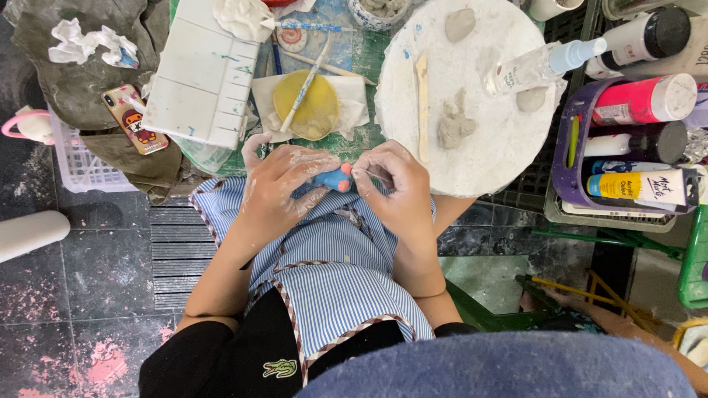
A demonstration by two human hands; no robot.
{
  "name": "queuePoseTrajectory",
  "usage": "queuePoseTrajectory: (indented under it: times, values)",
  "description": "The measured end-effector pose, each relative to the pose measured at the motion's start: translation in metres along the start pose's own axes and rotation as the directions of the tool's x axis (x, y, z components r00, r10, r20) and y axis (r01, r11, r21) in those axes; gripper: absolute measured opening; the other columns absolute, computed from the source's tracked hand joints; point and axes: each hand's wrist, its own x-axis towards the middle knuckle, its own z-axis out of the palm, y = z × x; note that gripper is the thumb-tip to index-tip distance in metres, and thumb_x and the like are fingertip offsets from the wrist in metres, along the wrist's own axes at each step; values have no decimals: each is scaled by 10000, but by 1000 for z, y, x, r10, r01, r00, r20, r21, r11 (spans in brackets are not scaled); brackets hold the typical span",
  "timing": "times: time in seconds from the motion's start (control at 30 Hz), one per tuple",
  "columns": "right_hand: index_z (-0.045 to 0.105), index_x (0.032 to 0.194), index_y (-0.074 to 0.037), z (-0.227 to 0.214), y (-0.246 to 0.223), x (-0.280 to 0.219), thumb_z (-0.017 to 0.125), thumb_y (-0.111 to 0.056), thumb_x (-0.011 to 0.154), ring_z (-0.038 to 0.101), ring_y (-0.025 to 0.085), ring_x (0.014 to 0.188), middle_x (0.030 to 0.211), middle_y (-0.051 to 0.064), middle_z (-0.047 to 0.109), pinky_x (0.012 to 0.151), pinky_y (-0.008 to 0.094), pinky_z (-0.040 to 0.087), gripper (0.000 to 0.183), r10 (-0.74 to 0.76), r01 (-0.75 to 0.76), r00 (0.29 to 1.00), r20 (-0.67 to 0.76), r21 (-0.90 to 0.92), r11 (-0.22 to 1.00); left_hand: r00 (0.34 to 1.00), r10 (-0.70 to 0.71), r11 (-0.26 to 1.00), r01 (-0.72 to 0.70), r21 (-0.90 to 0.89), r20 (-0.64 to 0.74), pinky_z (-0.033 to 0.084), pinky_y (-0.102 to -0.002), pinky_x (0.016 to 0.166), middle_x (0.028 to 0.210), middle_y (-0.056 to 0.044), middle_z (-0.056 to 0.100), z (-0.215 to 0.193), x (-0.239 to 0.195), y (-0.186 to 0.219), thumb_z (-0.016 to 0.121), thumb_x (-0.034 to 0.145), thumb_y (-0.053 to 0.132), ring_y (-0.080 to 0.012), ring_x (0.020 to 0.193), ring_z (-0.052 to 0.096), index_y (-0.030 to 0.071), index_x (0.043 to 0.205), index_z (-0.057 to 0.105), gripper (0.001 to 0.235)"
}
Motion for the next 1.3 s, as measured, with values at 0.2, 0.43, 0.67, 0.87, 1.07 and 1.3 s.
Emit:
queuePoseTrajectory:
  times: [0.2,0.43,0.67,0.87,1.07,1.3]
  values:
    - [564,1058,-15,8,7,3,612,13,986,509,79,807,1021,60,535,695,207,437,91,-100,100,994,52,16,995,999,26,996,-24,86,-19,279,-478,1122,1153,-2,751,-3,6,8,886,776,184,-210,1064,700,166,1173,708,435]
    - [567,1054,3,5,28,1,573,29,1004,399,70,790,983,35,493,708,207,371,57,-25,29,999,-24,186,982,1000,-27,999,27,29,-6,283,-446,1139,1191,2,737,-5,7,7,882,775,177,-179,984,690,173,1201,711,459]
    - [626,1055,-13,7,27,6,666,-29,1001,408,50,675,923,39,602,582,230,337,69,98,-92,987,-131,50,994,995,-94,992,96,78,-25,341,-416,1066,1186,-42,746,-16,3,0,878,820,218,-145,860,672,127,1218,713,441]
    - [626,1235,-43,30,22,28,709,-98,951,689,185,970,1106,103,680,741,302,570,301,-130,82,984,-124,-332,940,949,-262,961,274,44,-174,564,-345,855,1184,-125,721,-37,-8,-6,822,905,160,-232,969,710,42,1284,659,429]
    - [666,975,-112,45,30,40,800,-204,909,653,239,828,979,76,711,721,365,517,175,-19,18,1000,1,-365,931,964,-223,968,237,86,-145,563,-359,818,1178,-142,722,-44,-1,-6,816,890,111,-269,941,694,27,1270,650,423]
    - [586,1335,-28,23,39,28,587,-86,1033,651,196,952,1122,92,672,846,323,520,308,-6,10,999,54,-62,998,995,-88,879,101,465,-50,504,-456,809,1001,-114,700,-56,47,5,796,912,225,-348,916,684,65,1246,643,401]
